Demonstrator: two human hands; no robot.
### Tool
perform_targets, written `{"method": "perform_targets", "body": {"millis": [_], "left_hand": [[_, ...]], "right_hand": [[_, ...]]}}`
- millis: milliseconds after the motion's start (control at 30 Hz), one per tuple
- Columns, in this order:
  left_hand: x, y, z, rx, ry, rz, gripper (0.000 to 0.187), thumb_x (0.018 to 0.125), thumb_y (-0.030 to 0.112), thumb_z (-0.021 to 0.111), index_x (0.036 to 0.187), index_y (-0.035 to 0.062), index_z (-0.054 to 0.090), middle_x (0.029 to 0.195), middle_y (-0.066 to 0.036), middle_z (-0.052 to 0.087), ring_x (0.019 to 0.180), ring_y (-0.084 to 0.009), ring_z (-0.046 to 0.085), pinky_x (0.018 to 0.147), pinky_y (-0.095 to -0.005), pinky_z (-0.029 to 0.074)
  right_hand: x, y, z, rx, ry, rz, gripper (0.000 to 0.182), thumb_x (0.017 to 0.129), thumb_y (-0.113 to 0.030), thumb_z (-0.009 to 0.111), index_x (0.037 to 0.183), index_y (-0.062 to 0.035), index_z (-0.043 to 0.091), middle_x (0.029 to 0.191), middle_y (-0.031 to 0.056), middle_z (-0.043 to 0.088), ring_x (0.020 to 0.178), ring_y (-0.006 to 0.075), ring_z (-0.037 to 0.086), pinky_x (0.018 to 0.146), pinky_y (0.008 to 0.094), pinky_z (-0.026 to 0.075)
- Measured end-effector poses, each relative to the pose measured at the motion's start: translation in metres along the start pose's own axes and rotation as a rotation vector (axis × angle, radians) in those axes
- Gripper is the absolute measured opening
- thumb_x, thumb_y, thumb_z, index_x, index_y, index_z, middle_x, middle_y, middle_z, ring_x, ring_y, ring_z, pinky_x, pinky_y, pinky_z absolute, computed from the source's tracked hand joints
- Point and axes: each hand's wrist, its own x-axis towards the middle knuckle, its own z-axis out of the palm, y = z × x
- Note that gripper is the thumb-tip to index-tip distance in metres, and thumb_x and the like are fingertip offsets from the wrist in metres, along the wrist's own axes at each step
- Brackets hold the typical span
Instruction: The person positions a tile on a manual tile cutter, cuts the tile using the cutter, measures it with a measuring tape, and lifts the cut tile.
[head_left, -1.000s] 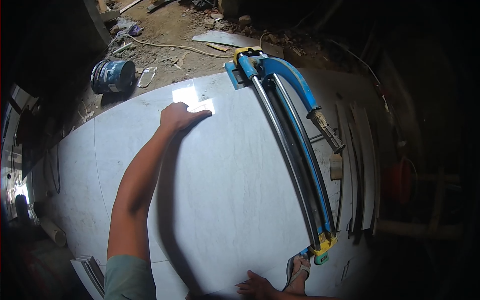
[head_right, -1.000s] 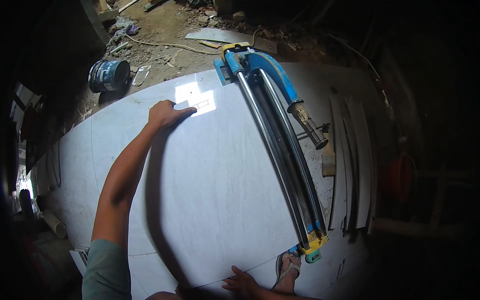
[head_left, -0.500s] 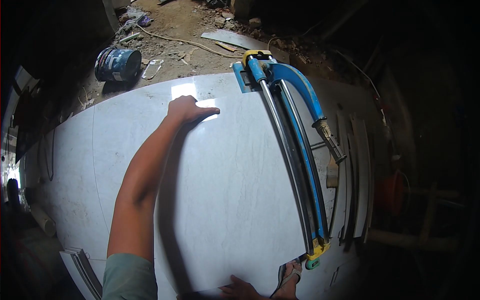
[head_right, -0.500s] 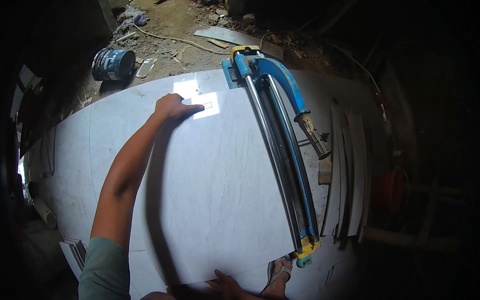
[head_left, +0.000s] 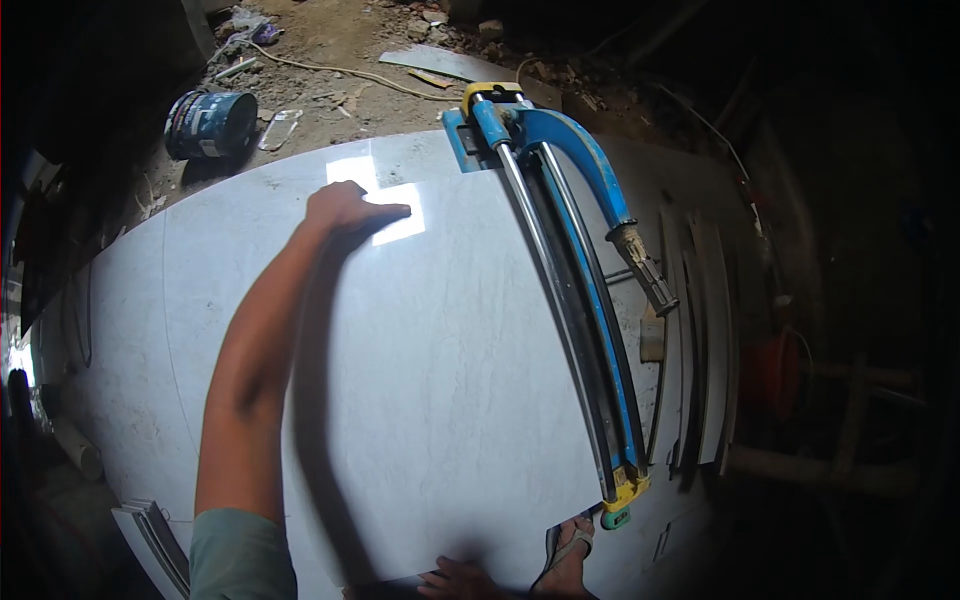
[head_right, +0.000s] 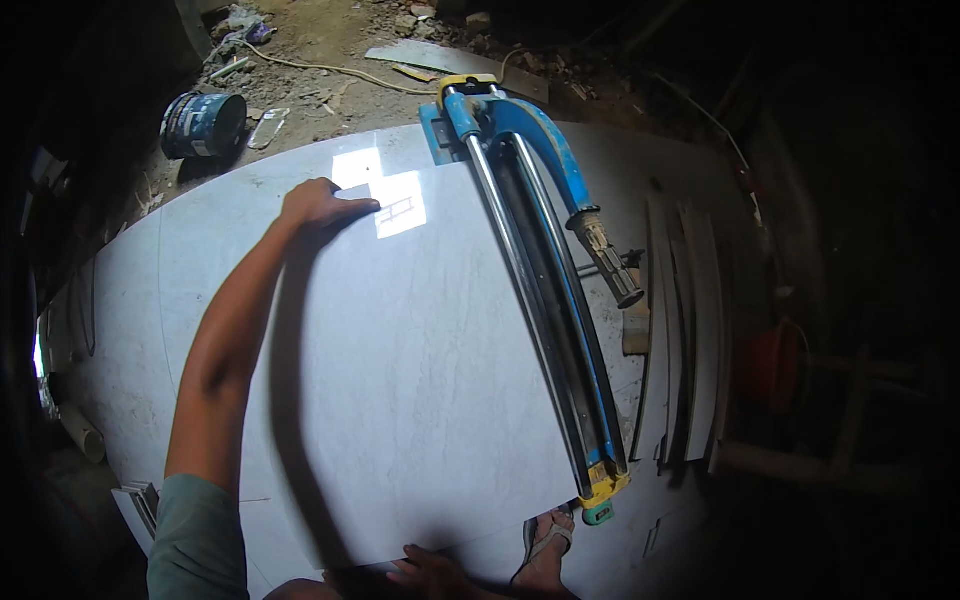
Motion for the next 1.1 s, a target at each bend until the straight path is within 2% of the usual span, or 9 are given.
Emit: {"method": "perform_targets", "body": {"millis": [433, 533, 567, 633, 700, 833, 933, 1033, 1100], "left_hand": [[0.003, 0.012, -0.002, 0.087, 0.029, 0.027, 0.117, 0.059, 0.093, 0.066, 0.122, -0.0057, 0.071, 0.118, -0.024, 0.073, 0.108, -0.0361, 0.071, 0.09, -0.0396, 0.056], [0.001, 0.014, -0.008, 0.107, 0.025, 0.011, 0.116, 0.06, 0.093, 0.066, 0.121, -0.0051, 0.071, 0.118, -0.024, 0.073, 0.109, -0.0355, 0.071, 0.09, -0.0392, 0.056], [0.0, 0.014, -0.008, 0.105, 0.014, -0.001, 0.115, 0.06, 0.092, 0.066, 0.122, -0.0048, 0.071, 0.119, -0.023, 0.073, 0.109, -0.0353, 0.071, 0.09, -0.0391, 0.056], [-0.002, 0.016, -0.011, 0.102, -0.005, -0.017, 0.113, 0.061, 0.091, 0.067, 0.122, -0.0041, 0.071, 0.119, -0.022, 0.073, 0.108, -0.0349, 0.072, 0.09, -0.0388, 0.056], [0.0, 0.011, -0.005, 0.069, 0.053, -0.028, 0.11, 0.062, 0.09, 0.067, 0.12, -0.0031, 0.073, 0.116, -0.021, 0.074, 0.105, -0.0352, 0.072, 0.089, -0.0386, 0.056], [-0.005, 0.018, -0.02, 0.001, -0.044, -0.082, 0.1, 0.063, 0.088, 0.068, 0.113, 0.0023, 0.078, 0.109, -0.019, 0.076, 0.102, -0.0348, 0.074, 0.088, -0.039, 0.056], [0.007, 0.009, 0.005, 0.03, 0.19, -0.05, 0.092, 0.064, 0.088, 0.068, 0.105, 0.0063, 0.081, 0.105, -0.018, 0.077, 0.1, -0.0335, 0.074, 0.087, -0.0397, 0.055], [0.007, 0.01, -0.004, -0.061, -0.016, -0.049, 0.111, 0.06, 0.092, 0.068, 0.118, -0.0022, 0.075, 0.113, -0.026, 0.074, 0.106, -0.0387, 0.072, 0.096, -0.044, 0.054], [0.004, 0.009, 0.006, -0.078, 0.11, -0.017, 0.106, 0.062, 0.09, 0.068, 0.111, -0.0036, 0.077, 0.108, -0.026, 0.075, 0.103, -0.0386, 0.072, 0.094, -0.044, 0.055]], "right_hand": [[-0.007, -0.016, 0.048, -0.189, -0.097, 0.057, 0.033, 0.11, -0.023, 0.036, 0.121, -0.0022, 0.06, 0.123, 0.0111, 0.063, 0.117, 0.0303, 0.056, 0.105, 0.0428, 0.044], [-0.03, -0.04, 0.088, -0.737, -0.192, -0.012, 0.034, 0.11, -0.022, 0.036, 0.12, -0.0016, 0.061, 0.126, 0.0115, 0.063, 0.12, 0.0316, 0.056, 0.107, 0.0432, 0.042], [-0.041, -0.057, 0.1, -1.262, -0.269, -0.135, 0.034, 0.11, -0.022, 0.036, 0.12, -0.0015, 0.061, 0.125, 0.0113, 0.064, 0.121, 0.0311, 0.056, 0.107, 0.0433, 0.043], [-0.025, -0.031, 0.078, -0.43, -0.151, -0.01, 0.032, 0.11, -0.024, 0.038, 0.121, -0.0012, 0.058, 0.125, 0.0118, 0.062, 0.122, 0.0295, 0.054, 0.107, 0.0432, 0.043], [-0.019, -0.028, 0.059, -0.207, -0.103, 0.043, 0.033, 0.109, -0.026, 0.042, 0.125, 0.0001, 0.053, 0.13, 0.0138, 0.056, 0.125, 0.0312, 0.051, 0.108, 0.0441, 0.043], [-0.008, -0.027, 0.026, -0.016, -0.039, 0.065, 0.043, 0.106, -0.03, 0.048, 0.134, 0.0028, 0.042, 0.139, 0.0176, 0.045, 0.133, 0.0346, 0.045, 0.109, 0.046, 0.045], [-0.008, -0.026, 0.016, 0.06, -0.008, 0.071, 0.056, 0.105, -0.032, 0.054, 0.141, 0.0048, 0.033, 0.147, 0.0206, 0.037, 0.139, 0.0371, 0.04, 0.111, 0.0474, 0.046], [-0.025, -0.039, 0.026, 0.143, 0.033, 0.06, 0.07, 0.103, -0.035, 0.059, 0.148, 0.0068, 0.025, 0.154, 0.0235, 0.029, 0.144, 0.0397, 0.035, 0.112, 0.0488, 0.046], [-0.037, -0.05, 0.034, 0.185, 0.059, 0.05, 0.08, 0.102, -0.037, 0.062, 0.152, 0.0081, 0.019, 0.158, 0.0254, 0.023, 0.148, 0.0414, 0.031, 0.113, 0.0497, 0.047]]}}
